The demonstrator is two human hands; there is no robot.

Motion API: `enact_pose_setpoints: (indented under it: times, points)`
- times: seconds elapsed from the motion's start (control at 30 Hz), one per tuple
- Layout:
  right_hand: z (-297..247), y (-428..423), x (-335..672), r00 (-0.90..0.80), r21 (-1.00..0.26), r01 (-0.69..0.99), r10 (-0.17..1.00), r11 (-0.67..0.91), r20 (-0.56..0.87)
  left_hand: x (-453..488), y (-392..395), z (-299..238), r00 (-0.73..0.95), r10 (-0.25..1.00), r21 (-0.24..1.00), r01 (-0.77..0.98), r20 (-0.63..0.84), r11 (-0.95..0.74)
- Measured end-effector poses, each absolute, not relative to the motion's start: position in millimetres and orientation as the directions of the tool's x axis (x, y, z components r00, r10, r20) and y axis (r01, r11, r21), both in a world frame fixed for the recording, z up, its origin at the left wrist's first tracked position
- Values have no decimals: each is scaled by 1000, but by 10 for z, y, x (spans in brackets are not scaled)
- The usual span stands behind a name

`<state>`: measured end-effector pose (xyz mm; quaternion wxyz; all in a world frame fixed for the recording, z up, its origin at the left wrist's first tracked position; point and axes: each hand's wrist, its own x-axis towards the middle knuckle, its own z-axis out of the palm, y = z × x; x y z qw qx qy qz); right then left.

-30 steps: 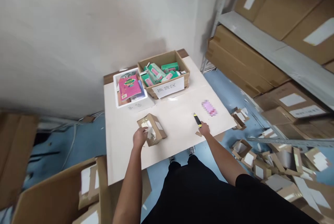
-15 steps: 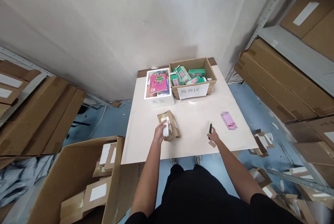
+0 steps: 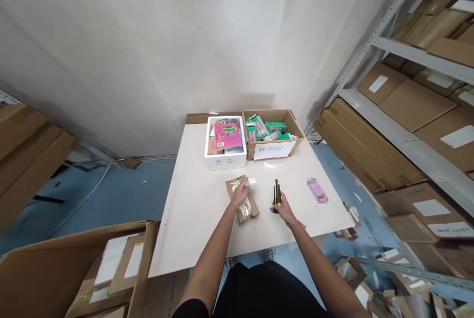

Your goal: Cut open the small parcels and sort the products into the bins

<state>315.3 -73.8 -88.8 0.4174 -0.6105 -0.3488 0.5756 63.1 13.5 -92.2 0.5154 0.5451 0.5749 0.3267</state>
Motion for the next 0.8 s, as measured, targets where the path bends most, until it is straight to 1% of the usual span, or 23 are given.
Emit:
enact_pose_setpoints:
  times: [0.07,0.13,0.2,0.27,0.33,0.43,0.5,0.57,0.67,0.73,0.8]
  points:
    - [-761,-668,2938,120,-923,-44,915,-382,-384,533,224,-932,171,978,937,345,-119,54]
    - [-669,-585,2723,156,-931,-18,919,-365,-363,411,277,-964,170,984,900,435,-45,-34]
    - [-623,-502,2509,175,-944,27,931,-329,-320,266,279,-1019,91,995,834,551,-29,-26]
    - [-622,-430,2299,167,-953,95,948,-288,-270,114,228,-1084,5,999,762,646,-48,34]
    - [-647,-372,2097,128,-943,196,961,-269,-247,-14,140,-1137,21,998,719,695,-62,30]
    - [-676,-313,1830,67,-896,354,963,-269,-262,-94,-5,-1159,181,983,690,714,-18,-119]
    - [-655,-288,1697,85,-880,395,964,-264,-251,-42,-63,-1133,219,975,663,726,25,-180]
    - [-592,-271,1616,159,-889,378,964,-258,-212,90,-64,-1093,192,981,647,744,35,-169]
    - [-439,-254,1599,265,-916,332,954,-225,-139,375,28,-1058,190,981,670,733,-34,-119]
    - [-340,-247,1642,284,-925,331,954,-187,-92,567,104,-1063,231,970,695,710,-79,-113]
    - [-279,-246,1712,272,-919,358,960,-164,-65,724,155,-1082,275,957,720,683,-91,-128]
